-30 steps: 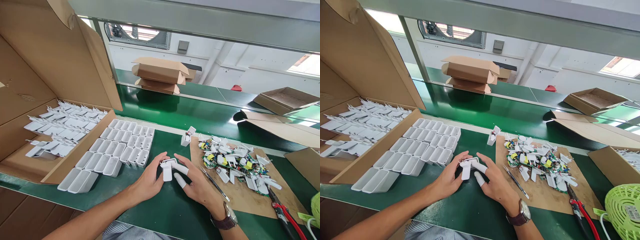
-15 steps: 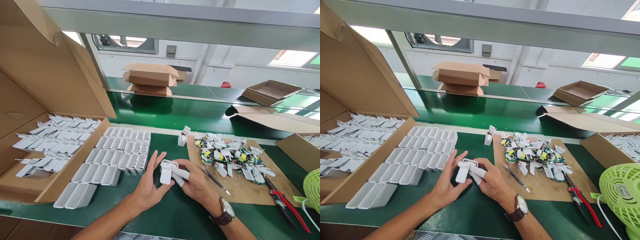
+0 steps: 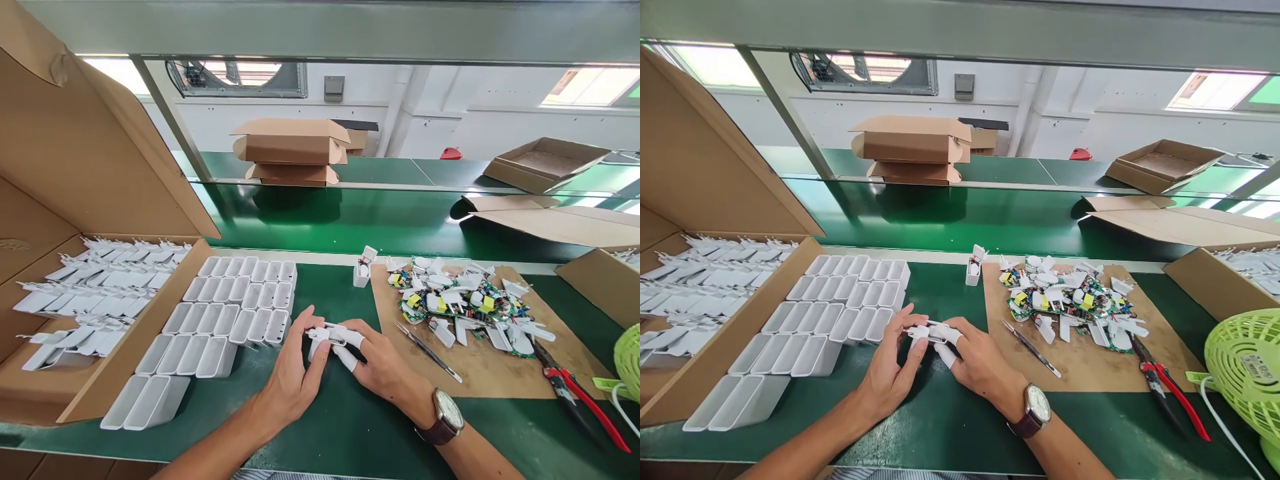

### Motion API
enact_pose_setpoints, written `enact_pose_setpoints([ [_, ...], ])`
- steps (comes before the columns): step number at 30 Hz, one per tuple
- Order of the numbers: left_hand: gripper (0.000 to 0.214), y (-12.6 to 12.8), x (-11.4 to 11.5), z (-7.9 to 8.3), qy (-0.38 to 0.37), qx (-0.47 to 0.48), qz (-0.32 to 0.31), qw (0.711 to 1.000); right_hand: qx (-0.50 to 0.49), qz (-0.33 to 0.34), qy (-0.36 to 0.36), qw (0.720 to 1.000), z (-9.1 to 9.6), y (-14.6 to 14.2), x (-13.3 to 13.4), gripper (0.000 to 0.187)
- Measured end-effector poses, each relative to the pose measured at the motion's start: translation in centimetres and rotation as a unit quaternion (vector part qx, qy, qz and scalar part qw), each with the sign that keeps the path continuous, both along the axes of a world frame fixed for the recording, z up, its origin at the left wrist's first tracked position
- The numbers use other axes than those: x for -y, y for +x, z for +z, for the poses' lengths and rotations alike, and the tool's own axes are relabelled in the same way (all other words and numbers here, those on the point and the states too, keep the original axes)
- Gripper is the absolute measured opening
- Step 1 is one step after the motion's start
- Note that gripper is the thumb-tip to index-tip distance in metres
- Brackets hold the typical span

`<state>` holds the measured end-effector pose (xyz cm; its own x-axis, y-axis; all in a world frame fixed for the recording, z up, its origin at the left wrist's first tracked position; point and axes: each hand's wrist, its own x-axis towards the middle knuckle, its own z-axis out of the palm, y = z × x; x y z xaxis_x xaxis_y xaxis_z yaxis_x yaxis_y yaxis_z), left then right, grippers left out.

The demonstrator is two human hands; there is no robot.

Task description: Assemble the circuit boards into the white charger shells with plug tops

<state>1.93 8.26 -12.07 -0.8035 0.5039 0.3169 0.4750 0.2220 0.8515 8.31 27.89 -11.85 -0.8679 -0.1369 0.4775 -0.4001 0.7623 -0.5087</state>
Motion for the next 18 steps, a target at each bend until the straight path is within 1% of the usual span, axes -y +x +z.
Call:
enact_pose_setpoints([
  [2,0.048,-0.01,0.04,0.11,-0.002,0.0,0.0,1.0,0.01,-0.007,0.015,1.0,0.18,0.03,0.18,0.032],
  [4,0.048,-0.03,0.06,0.21,-0.002,0.001,0.0,1.0,0.001,-0.008,0.043,0.999,0.33,0.0,0.34,0.029],
  [6,0.047,-0.05,0.07,0.32,-0.001,0.007,-0.002,1.0,-0.006,-0.001,0.043,0.999,0.51,-0.08,0.41,0.028],
  [10,0.048,-0.21,0.09,0.49,-0.003,0.024,-0.004,1.0,0.021,0.011,-0.042,0.999,0.9,-0.18,0.24,0.028],
  [13,0.049,-0.36,0.15,0.41,0.014,0.028,-0.015,0.999,0.046,0.025,-0.084,0.995,1.02,-0.2,0.08,0.026],
  [14,0.052,-0.38,0.16,0.33,0.028,0.026,-0.027,0.999,0.057,0.026,-0.108,0.992,1.02,-0.23,0.06,0.025],
  [15,0.058,-0.38,0.15,0.23,0.042,0.022,-0.041,0.998,0.067,0.021,-0.149,0.986,1.0,-0.29,0.08,0.024],
  [16,0.068,-0.36,0.12,0.12,0.051,0.016,-0.055,0.997,0.085,0.015,-0.209,0.974,0.99,-0.35,0.14,0.023],
  [17,0.078,-0.31,0.07,0.01,0.051,0.008,-0.065,0.997,0.113,0.011,-0.282,0.953,1.0,-0.41,0.24,0.024],
  [18,0.086,-0.25,-0.01,-0.09,0.044,-0.005,-0.069,0.997,0.151,0.012,-0.361,0.92,1.05,-0.46,0.38,0.026],
])
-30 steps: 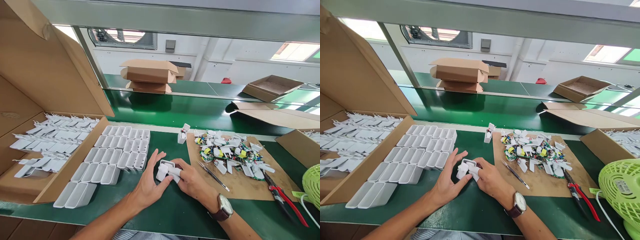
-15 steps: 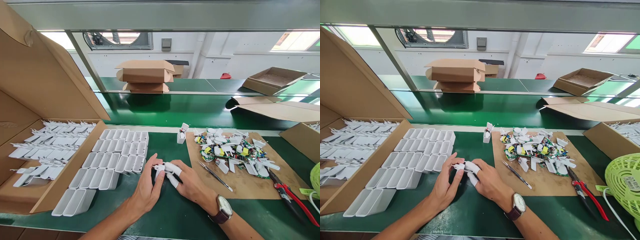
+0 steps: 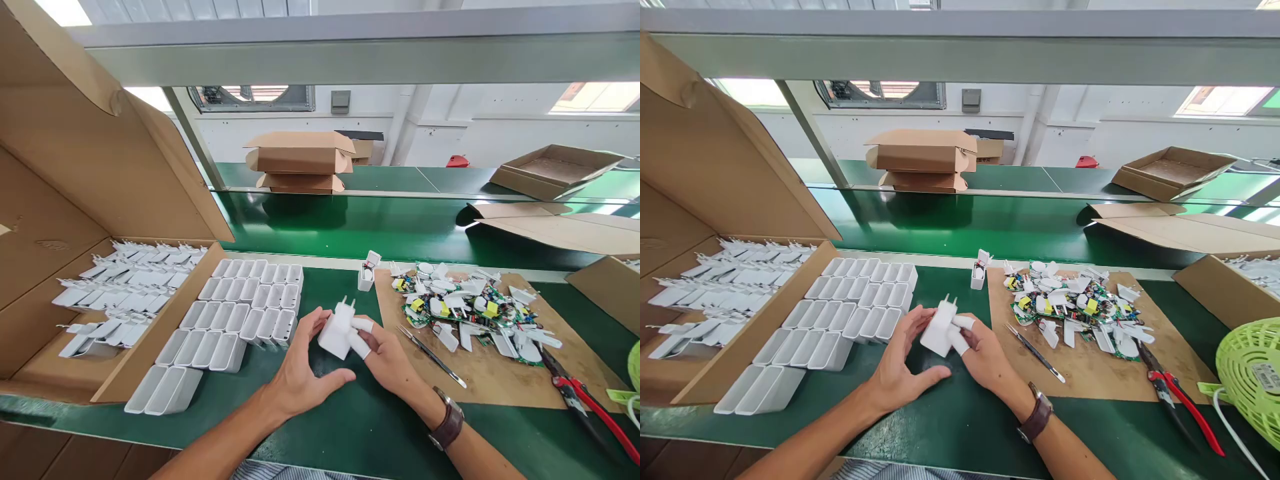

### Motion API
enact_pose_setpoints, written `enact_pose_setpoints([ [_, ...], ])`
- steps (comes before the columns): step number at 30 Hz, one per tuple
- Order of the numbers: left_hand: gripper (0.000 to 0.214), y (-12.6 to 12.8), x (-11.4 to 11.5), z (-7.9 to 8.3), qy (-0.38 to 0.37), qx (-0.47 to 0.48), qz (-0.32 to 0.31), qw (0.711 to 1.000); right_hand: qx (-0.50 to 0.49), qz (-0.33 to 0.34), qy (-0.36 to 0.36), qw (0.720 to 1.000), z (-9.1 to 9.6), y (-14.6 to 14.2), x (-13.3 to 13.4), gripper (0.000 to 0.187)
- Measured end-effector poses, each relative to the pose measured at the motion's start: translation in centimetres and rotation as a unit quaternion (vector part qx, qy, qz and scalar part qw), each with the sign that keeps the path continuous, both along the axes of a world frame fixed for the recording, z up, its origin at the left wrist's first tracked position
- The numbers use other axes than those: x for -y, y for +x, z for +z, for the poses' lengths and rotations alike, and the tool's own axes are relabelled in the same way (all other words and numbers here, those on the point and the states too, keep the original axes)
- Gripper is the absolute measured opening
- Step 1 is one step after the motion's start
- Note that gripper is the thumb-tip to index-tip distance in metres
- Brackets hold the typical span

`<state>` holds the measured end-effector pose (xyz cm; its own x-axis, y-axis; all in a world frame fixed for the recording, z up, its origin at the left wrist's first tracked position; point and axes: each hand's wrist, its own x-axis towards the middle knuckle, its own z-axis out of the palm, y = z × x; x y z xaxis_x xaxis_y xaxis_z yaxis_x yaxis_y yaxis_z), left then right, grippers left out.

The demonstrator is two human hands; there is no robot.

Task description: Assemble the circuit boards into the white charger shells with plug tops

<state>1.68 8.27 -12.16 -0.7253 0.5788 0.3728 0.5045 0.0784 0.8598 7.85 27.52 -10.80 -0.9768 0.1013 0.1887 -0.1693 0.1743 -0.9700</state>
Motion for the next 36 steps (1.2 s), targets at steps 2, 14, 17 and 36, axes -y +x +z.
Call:
enact_pose_setpoints([
  [2,0.083,0.2,-0.2,-0.2,-0.012,-0.035,0.011,0.999,0.087,0.025,-0.158,0.983,0.2,0.0,0.3,0.036],
  [14,0.071,0.2,-0.3,-0.6,0.006,-0.097,0.014,0.995,0.181,0.053,-0.295,0.937,1.5,0.1,1.4,0.048],
  [17,0.07,0.2,-0.3,-0.3,0.011,-0.1,0.012,0.995,0.181,0.055,-0.293,0.937,1.5,0.1,1.4,0.046],
  [36,0.089,0.1,-0.4,-0.5,0.004,-0.104,-0.055,0.993,0.17,0.056,-0.319,0.931,1.4,-0.1,1.6,0.037],
])
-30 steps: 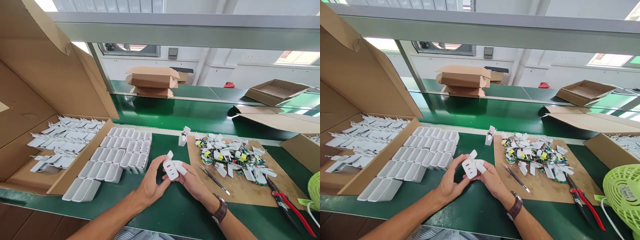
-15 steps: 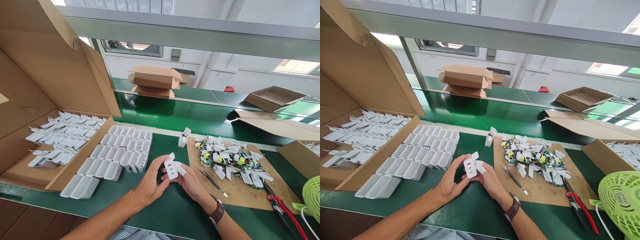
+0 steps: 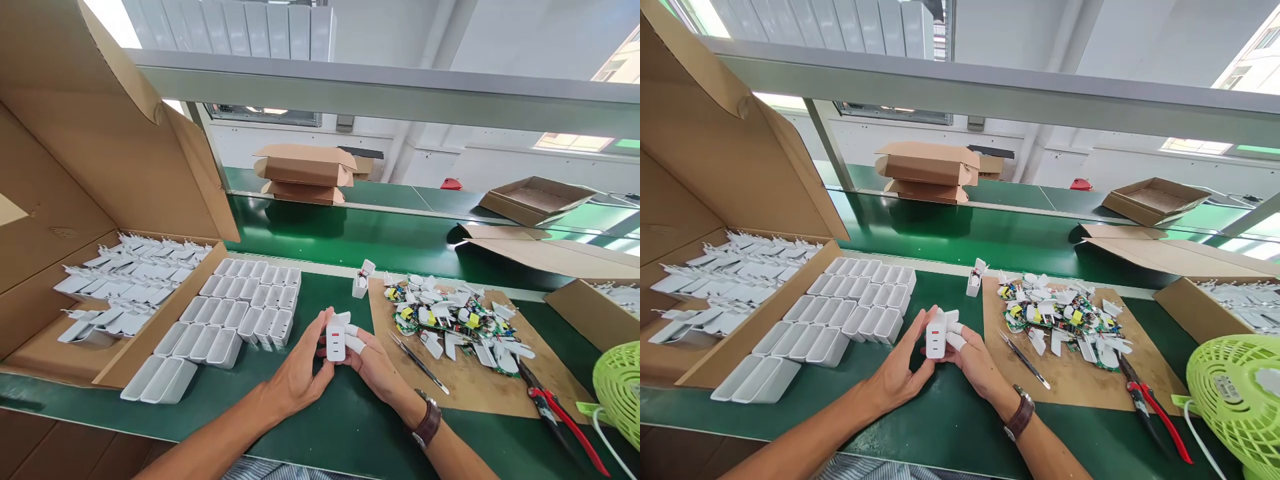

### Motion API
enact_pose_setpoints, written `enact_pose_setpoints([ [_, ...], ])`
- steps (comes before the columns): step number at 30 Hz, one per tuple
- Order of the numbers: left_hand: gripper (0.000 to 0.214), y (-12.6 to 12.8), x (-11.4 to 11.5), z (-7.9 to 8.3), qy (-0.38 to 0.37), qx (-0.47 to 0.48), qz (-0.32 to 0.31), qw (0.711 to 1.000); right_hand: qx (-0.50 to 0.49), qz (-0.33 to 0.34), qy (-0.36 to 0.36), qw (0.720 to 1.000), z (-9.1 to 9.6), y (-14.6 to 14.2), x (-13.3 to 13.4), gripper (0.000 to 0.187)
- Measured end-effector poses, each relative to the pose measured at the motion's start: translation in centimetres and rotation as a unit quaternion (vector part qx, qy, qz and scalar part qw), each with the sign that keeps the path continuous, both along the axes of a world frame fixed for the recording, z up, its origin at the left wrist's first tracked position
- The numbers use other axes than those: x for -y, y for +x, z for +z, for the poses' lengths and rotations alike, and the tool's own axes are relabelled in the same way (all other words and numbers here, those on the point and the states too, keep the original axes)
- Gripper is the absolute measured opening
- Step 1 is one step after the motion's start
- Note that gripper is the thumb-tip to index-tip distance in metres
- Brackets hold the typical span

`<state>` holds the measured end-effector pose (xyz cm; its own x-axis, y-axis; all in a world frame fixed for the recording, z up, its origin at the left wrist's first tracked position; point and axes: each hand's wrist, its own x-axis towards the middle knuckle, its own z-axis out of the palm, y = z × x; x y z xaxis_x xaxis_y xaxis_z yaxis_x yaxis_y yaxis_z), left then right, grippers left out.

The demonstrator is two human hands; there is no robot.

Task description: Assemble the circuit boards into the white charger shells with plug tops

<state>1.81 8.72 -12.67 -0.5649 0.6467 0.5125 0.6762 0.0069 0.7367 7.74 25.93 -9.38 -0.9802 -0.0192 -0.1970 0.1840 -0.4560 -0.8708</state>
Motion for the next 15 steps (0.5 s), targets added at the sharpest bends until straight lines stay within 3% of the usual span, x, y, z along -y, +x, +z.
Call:
enact_pose_setpoints([
  [6,0.086,0.24,-0.19,0.45,-0.003,0.004,-0.008,1.0,-0.007,-0.007,-0.002,1.0,0.08,-0.03,0.24,0.038],
  [9,0.081,0.17,-0.14,0.58,-0.01,-0.029,0.017,0.999,-0.025,-0.031,0.064,0.997,-0.22,-0.06,0.25,0.041],
  [15,0.07,-0.16,-0.47,-0.03,-0.038,-0.132,0.131,0.982,-0.072,-0.14,0.187,0.97,-0.72,-0.29,-0.08,0.046],
])
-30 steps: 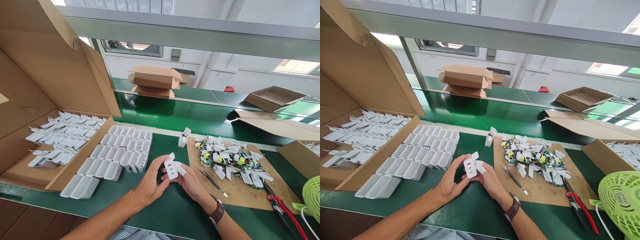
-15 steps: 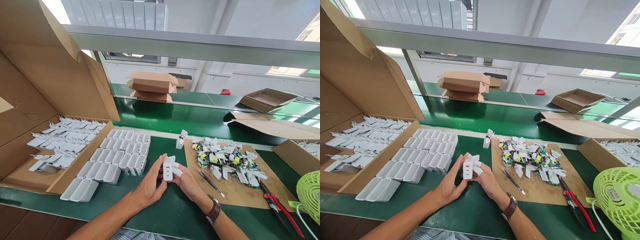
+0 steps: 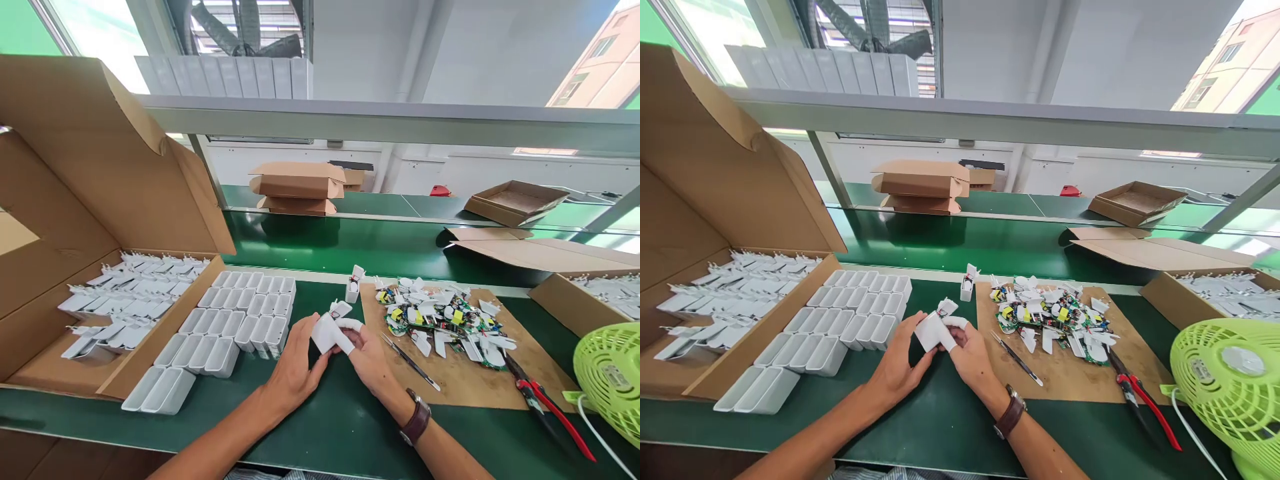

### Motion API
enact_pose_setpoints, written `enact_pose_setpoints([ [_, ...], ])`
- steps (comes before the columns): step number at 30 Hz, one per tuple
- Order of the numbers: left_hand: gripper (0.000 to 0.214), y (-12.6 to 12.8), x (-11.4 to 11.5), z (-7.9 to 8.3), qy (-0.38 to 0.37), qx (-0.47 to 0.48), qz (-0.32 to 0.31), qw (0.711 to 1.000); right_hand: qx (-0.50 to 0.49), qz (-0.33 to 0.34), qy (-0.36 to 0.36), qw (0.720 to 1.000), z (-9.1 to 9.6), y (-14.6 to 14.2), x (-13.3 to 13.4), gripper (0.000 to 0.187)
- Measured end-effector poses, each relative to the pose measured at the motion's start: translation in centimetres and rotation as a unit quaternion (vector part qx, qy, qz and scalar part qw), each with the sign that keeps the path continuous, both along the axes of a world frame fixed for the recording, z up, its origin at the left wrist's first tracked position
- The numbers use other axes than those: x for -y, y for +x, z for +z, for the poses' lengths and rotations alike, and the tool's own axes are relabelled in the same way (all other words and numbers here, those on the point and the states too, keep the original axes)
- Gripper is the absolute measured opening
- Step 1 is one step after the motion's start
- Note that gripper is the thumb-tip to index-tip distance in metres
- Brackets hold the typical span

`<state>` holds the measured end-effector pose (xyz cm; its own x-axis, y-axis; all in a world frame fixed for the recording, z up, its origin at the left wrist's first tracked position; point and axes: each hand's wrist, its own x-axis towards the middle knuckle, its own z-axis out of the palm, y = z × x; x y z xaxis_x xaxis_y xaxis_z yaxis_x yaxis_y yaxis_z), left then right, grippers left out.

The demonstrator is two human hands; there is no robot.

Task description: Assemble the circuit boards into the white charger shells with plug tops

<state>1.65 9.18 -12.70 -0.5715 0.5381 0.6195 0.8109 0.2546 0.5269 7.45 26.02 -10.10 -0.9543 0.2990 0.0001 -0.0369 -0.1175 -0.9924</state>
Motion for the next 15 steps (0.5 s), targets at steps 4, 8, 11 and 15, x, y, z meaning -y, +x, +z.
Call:
enact_pose_setpoints([
  [4,0.071,-0.2,-1.1,1.0,-0.049,0.06,-0.002,0.997,-0.036,-0.034,0.071,0.996,0.1,0.2,-0.3,0.036],
  [8,0.073,-2.0,-3.5,3.7,-0.07,0.237,0.006,0.969,-0.062,-0.06,0.125,0.988,0.2,0.2,-1.0,0.036],
  [11,0.077,-4.4,-6.1,5.2,-0.08,0.318,0.051,0.943,-0.075,-0.072,0.167,0.98,0.2,0.2,-1.5,0.035],
  [15,0.088,-6.9,-9.0,5.7,-0.074,0.362,0.076,0.926,-0.094,-0.074,0.219,0.968,0.4,0.4,-1.6,0.028],
])
